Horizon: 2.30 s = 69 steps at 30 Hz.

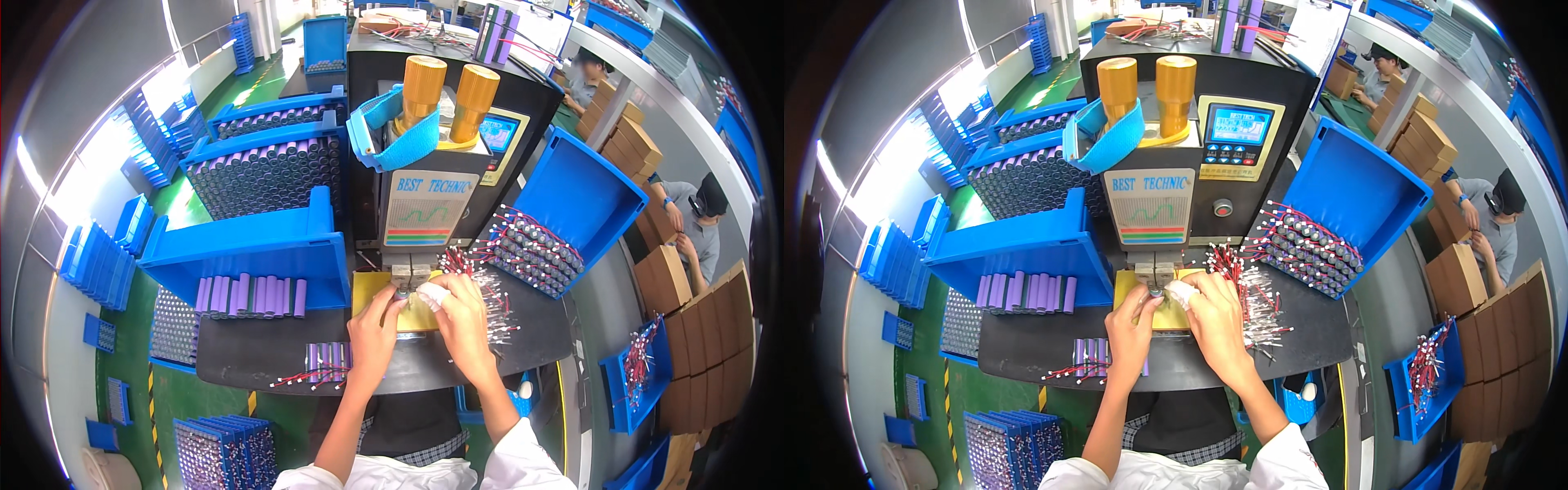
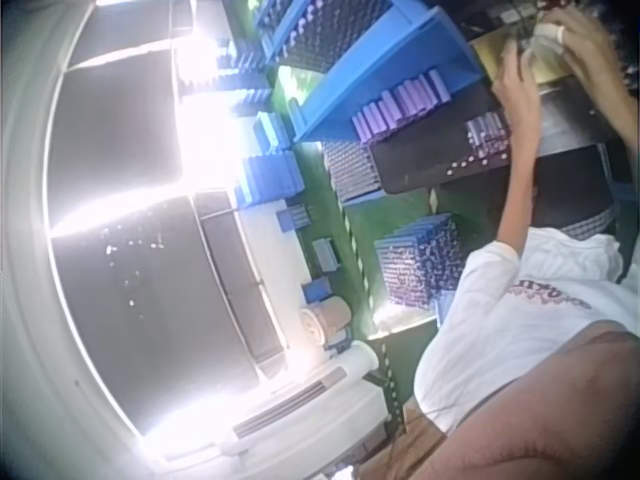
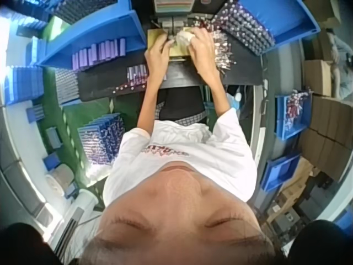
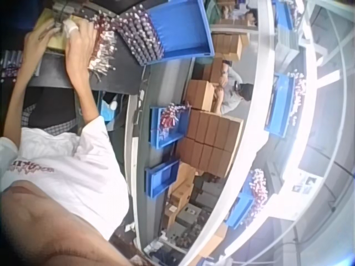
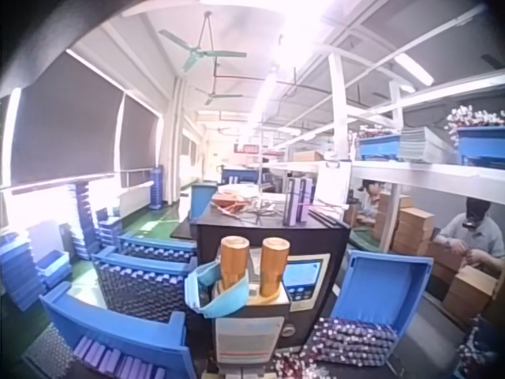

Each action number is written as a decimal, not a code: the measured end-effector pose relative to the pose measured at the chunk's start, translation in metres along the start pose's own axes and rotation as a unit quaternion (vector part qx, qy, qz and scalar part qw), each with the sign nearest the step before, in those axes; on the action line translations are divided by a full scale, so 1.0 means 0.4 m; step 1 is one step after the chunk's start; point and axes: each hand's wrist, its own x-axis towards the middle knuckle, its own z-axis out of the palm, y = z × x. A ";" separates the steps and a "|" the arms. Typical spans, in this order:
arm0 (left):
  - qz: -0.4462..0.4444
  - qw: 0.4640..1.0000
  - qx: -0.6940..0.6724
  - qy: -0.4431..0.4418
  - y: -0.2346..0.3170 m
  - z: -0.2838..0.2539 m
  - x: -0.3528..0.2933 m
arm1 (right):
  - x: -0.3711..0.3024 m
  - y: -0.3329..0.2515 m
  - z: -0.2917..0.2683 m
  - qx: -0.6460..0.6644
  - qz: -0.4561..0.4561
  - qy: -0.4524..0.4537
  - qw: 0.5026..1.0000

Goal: Assembling electronic components using a manual press at a production station.

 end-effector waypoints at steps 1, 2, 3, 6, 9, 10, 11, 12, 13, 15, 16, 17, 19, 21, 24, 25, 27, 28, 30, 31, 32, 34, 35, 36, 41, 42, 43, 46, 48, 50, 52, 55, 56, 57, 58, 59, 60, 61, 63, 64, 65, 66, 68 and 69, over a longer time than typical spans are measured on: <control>0.000 1.000 0.001 0.000 0.000 -0.001 0.000 | 0.000 0.001 0.001 0.001 0.000 0.000 1.000; -0.004 1.000 0.002 -0.002 0.000 -0.001 -0.001 | 0.000 0.002 0.002 0.004 0.000 0.000 1.000; -0.007 1.000 0.002 -0.005 0.000 -0.001 -0.001 | 0.000 0.003 0.002 0.006 0.000 0.001 1.000; -0.005 1.000 0.002 -0.003 0.007 -0.003 0.001 | 0.000 0.003 0.003 0.001 0.002 -0.001 1.000; 0.002 1.000 -0.003 0.002 0.002 -0.002 -0.001 | -0.001 0.004 0.004 0.012 0.004 -0.002 1.000; 0.002 1.000 -0.002 0.003 0.004 -0.003 0.000 | -0.001 0.004 0.004 0.012 0.003 -0.002 1.000; -0.001 1.000 0.016 -0.004 0.009 -0.004 0.001 | -0.001 0.005 0.002 0.010 0.004 -0.005 1.000; -0.005 0.999 0.034 -0.012 0.013 -0.006 0.000 | -0.003 0.005 0.001 0.007 0.006 -0.008 1.000; -0.006 0.999 0.034 -0.012 0.016 -0.007 0.000 | -0.004 0.006 0.001 0.007 0.007 -0.008 1.000; 0.001 0.999 0.037 -0.008 0.022 -0.009 0.002 | -0.004 0.008 0.002 0.013 0.005 -0.004 1.000; 0.002 0.999 0.038 -0.007 0.020 -0.008 0.002 | -0.004 0.008 0.003 0.014 0.004 -0.004 1.000; 0.006 0.999 0.039 -0.006 0.015 -0.008 0.000 | -0.007 0.009 0.005 0.016 0.007 -0.005 1.000; 0.009 0.999 0.040 -0.005 0.011 -0.011 -0.003 | -0.011 0.005 0.010 0.009 0.005 0.010 1.000; -0.007 0.999 0.015 -0.033 0.013 -0.012 -0.001 | -0.017 -0.003 0.009 -0.048 -0.021 0.060 0.997; -0.209 0.938 -0.235 -0.146 0.056 -0.053 -0.007 | -0.069 0.007 0.006 -0.069 -0.017 0.095 0.993; -0.210 0.938 -0.235 -0.145 0.054 -0.058 -0.019 | -0.087 0.015 0.004 -0.034 0.014 0.080 0.996; -0.257 0.885 -0.311 -0.231 0.063 -0.066 -0.057 | -0.093 0.010 -0.020 -0.036 0.031 0.090 0.995; -0.276 0.885 -0.285 -0.245 0.075 -0.068 -0.075 | -0.087 0.002 -0.025 -0.032 0.048 0.099 0.993; -0.183 0.945 -0.190 -0.192 0.079 -0.055 -0.106 | -0.077 -0.022 -0.030 -0.061 0.039 0.159 0.985; -0.183 0.946 -0.189 -0.191 0.082 -0.058 -0.107 | -0.084 -0.027 -0.034 -0.058 0.027 0.171 0.983; -0.175 0.949 -0.187 -0.181 0.088 -0.063 -0.108 | -0.093 -0.032 -0.038 -0.055 0.015 0.184 0.981; -0.166 0.953 -0.186 -0.173 0.098 -0.065 -0.111 | -0.111 -0.033 -0.046 -0.020 0.044 0.144 0.988; -0.151 0.958 -0.184 -0.162 0.103 -0.065 -0.111 | -0.111 -0.031 -0.046 0.016 0.079 0.098 0.992; -0.135 0.962 -0.183 -0.154 0.108 -0.064 -0.110 | -0.111 -0.029 -0.049 0.049 0.114 0.053 0.991; 0.034 0.991 0.012 -0.130 0.098 -0.057 -0.138 | -0.100 -0.021 -0.030 0.146 0.180 0.066 0.971; 0.056 0.992 0.019 -0.109 0.091 -0.053 -0.145 | -0.097 -0.022 -0.022 0.187 0.199 0.061 0.960; 0.057 0.992 0.019 -0.109 0.079 -0.051 -0.157 | -0.095 -0.022 -0.015 0.228 0.217 0.056 0.948; 0.123 0.990 0.039 -0.065 0.046 -0.044 -0.177 | -0.112 -0.014 0.014 0.360 0.304 -0.007 0.882; 0.235 0.971 0.043 -0.017 0.036 -0.046 -0.174 | -0.113 -0.032 0.006 0.355 0.315 -0.018 0.880; 0.253 0.966 0.048 -0.008 0.038 -0.043 -0.172 | -0.112 -0.045 -0.002 0.365 0.293 -0.018 0.883; 0.296 0.954 0.003 0.057 0.045 -0.031 -0.167 | -0.105 -0.059 -0.011 0.368 0.276 -0.015 0.888; 0.156 0.987 0.016 0.034 0.042 -0.042 -0.150 | -0.087 -0.072 -0.020 0.340 0.268 -0.024 0.901; 0.052 0.998 -0.030 0.018 0.048 -0.046 -0.136 | -0.087 -0.069 -0.021 0.296 0.222 -0.017 0.929; -0.132 0.962 -0.239 -0.006 0.064 -0.054 -0.128 | -0.087 -0.067 -0.022 0.251 0.175 -0.009 0.952; -0.218 0.925 -0.305 -0.067 0.051 -0.072 -0.104 | -0.087 -0.068 -0.033 0.248 0.177 -0.006 0.952; -0.259 0.897 -0.331 -0.136 0.045 -0.093 -0.077 | -0.086 -0.070 -0.038 0.236 0.173 -0.009 0.956; -0.297 0.864 -0.354 -0.200 0.043 -0.108 -0.053 | -0.084 -0.071 -0.041 0.225 0.166 -0.013 0.960; -0.297 0.864 -0.353 -0.200 0.044 -0.115 -0.040 | -0.085 -0.072 -0.041 0.225 0.166 -0.013 0.960; -0.279 0.828 -0.383 -0.301 0.048 -0.124 -0.025 | -0.086 -0.073 -0.039 0.220 0.153 -0.018 0.963; -0.280 0.828 -0.382 -0.300 0.053 -0.126 -0.019 | -0.087 -0.075 -0.037 0.221 0.153 -0.018 0.963; -0.279 0.841 -0.341 -0.313 0.058 -0.128 -0.015 | -0.088 -0.076 -0.035 0.220 0.151 -0.019 0.964; -0.277 0.852 -0.300 -0.327 0.063 -0.127 -0.011 | -0.088 -0.076 -0.036 0.218 0.149 -0.019 0.964; -0.282 0.848 -0.301 -0.332 0.066 -0.128 -0.007 | -0.093 -0.074 -0.032 0.223 0.152 -0.019 0.963; -0.286 0.845 -0.303 -0.337 0.068 -0.126 -0.006 | -0.096 -0.071 -0.032 0.228 0.155 -0.018 0.961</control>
